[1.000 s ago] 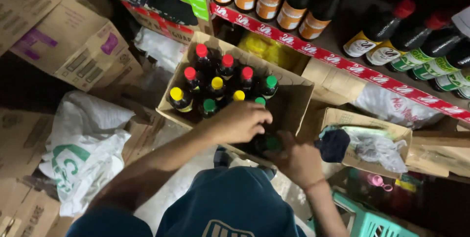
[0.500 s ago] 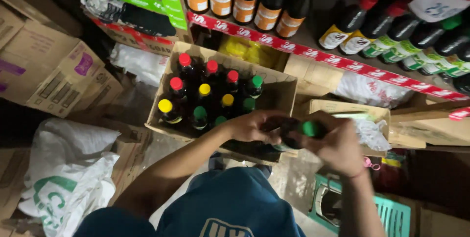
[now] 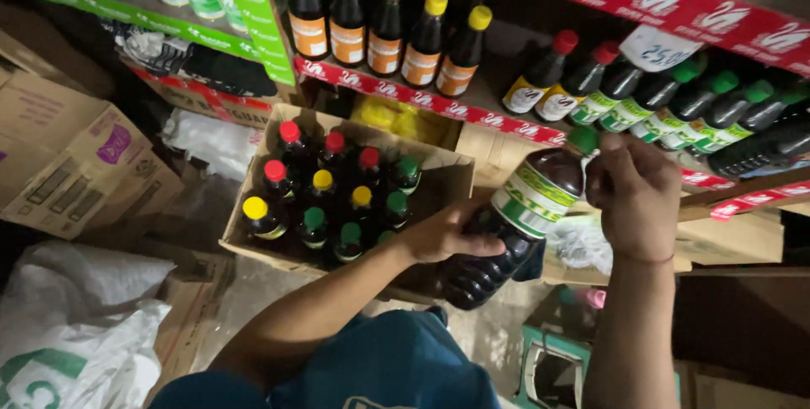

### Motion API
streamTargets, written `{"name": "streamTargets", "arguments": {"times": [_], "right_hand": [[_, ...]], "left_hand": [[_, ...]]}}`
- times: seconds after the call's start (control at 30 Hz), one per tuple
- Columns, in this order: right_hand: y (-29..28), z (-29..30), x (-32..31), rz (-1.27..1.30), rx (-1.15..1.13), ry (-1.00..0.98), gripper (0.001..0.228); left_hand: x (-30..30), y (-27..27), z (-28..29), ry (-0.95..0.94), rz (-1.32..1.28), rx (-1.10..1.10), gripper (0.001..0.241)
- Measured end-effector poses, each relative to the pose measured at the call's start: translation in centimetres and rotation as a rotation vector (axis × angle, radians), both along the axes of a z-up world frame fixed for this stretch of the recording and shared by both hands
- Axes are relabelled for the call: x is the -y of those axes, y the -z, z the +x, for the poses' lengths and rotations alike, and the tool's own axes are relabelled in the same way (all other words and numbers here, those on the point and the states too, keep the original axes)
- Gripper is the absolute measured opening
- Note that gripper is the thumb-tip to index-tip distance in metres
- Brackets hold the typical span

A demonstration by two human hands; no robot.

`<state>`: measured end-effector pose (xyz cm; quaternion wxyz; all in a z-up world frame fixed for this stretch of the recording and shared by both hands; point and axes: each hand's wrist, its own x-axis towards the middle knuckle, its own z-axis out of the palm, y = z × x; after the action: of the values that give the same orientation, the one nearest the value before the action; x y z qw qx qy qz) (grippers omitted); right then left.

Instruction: The recorder is stocking various bottles of condiments and sauces from a cardboard box onto grocery store shelves.

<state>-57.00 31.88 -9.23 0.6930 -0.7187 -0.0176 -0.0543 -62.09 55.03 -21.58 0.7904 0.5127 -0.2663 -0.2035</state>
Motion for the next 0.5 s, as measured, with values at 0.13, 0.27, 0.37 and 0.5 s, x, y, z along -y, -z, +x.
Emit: {"name": "streamTargets", "arguments": {"times": [0.13,0.27,0.37,0.5], "right_hand": [[5.6,0.5,4.6,0.246,0.065,-0.083,0.011],[9.0,-2.4,4.4,0.06,0.176,-0.098,0.022],[10.9,-5.4,2.6,0.379,-0.058,0.026,0.034],[19.4,-8.0,4.9,0.196,-0.286,0.061,0.013]], "left_hand": [[-0.6,1.1,0.8,0.201,-0.254,-0.197,0.084],[-0.5,-1.5,-1.4,0.518,-0.69,-0.592,0.093],[-0.2,-0.8,-1.4,0.527,-0.864,-0.641,0.095],[-0.3,-0.3,-0.9,0.473,-0.921,-0.6,0.091]]}}
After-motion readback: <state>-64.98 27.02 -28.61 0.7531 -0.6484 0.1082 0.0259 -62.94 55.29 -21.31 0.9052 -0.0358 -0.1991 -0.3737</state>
